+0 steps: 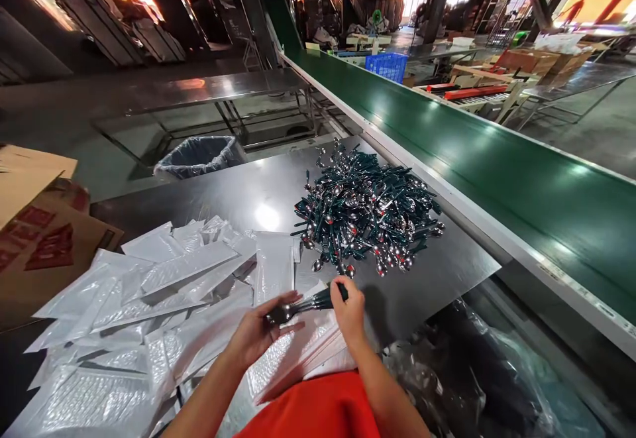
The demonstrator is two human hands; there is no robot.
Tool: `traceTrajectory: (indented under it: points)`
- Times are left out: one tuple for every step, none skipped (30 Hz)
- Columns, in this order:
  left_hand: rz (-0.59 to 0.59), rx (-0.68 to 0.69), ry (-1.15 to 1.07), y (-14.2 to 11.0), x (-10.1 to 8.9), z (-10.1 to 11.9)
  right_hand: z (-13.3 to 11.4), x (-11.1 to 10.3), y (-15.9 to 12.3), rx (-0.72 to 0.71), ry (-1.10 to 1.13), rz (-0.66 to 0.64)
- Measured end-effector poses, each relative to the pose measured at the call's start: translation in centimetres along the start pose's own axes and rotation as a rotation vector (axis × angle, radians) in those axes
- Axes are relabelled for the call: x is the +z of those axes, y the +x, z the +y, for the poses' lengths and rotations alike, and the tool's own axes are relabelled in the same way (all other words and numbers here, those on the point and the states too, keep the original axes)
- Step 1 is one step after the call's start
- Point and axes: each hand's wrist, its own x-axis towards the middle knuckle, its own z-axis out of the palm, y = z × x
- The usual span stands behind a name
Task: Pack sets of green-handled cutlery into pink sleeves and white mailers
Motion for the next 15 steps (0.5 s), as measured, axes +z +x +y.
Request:
traceTrajectory:
  points:
    - [-0.063, -0.158, 0.065, 0.1, -0.7, -0.5, -0.3, -0.8, 0.5, -0.092, -0.072, -0.047]
    - [-0.113, -0.295, 0.12, 0.3, -1.4, -1.2, -0.6, -1.3, 0.9, -0.177, -0.141, -0.122]
    - [-0.143, -0.401, 0.174, 0.7, -2.1, -1.9, -0.8, -1.6, 1.1, -0.255, -0.21, -0.214]
    - [-0.151, -0.462, 0.236, 1.0, -2.6, -2.8, -1.0, -1.7, 1.1, -0.327, -0.281, -0.308]
    - [-0.141, -0.474, 0.303, 1.5, -3.1, -3.6, -1.1, -1.6, 1.0, -0.388, -0.351, -0.393]
    - [-0.124, -0.453, 0.364, 1.8, -3.4, -4.4, -1.1, -1.3, 0.8, -0.433, -0.412, -0.462]
    - [-0.108, -0.409, 0.412, 2.2, -3.7, -5.0, -1.0, -1.0, 0.7, -0.465, -0.452, -0.517]
    - [-0.101, -0.357, 0.444, 2.4, -3.9, -5.5, -0.8, -0.6, 0.7, -0.485, -0.463, -0.561]
    - [-0.101, -0.306, 0.454, 2.6, -4.1, -5.7, -0.5, -0.3, 0.9, -0.491, -0.442, -0.6]
    - [-0.094, -0.262, 0.438, 2.7, -4.3, -5.8, -0.1, -0.1, 1.4, -0.474, -0.4, -0.625]
    - [-0.078, -0.225, 0.4, 2.8, -4.6, -5.8, 0.3, 0.2, 2.1, -0.419, -0.367, -0.626]
    - [-0.056, -0.191, 0.357, 2.8, -4.8, -5.7, 0.9, 0.4, 3.2, -0.331, -0.358, -0.601]
    - [-0.03, -0.159, 0.312, 2.8, -5.1, -5.5, 1.5, 0.6, 4.6, -0.225, -0.379, -0.552]
    - [0.0, -0.132, 0.263, 2.8, -5.4, -5.4, 2.1, 1.0, 6.1, -0.118, -0.424, -0.489]
    - [0.033, -0.117, 0.21, 2.8, -5.7, -5.2, 2.8, 1.4, 7.7, -0.025, -0.482, -0.427]
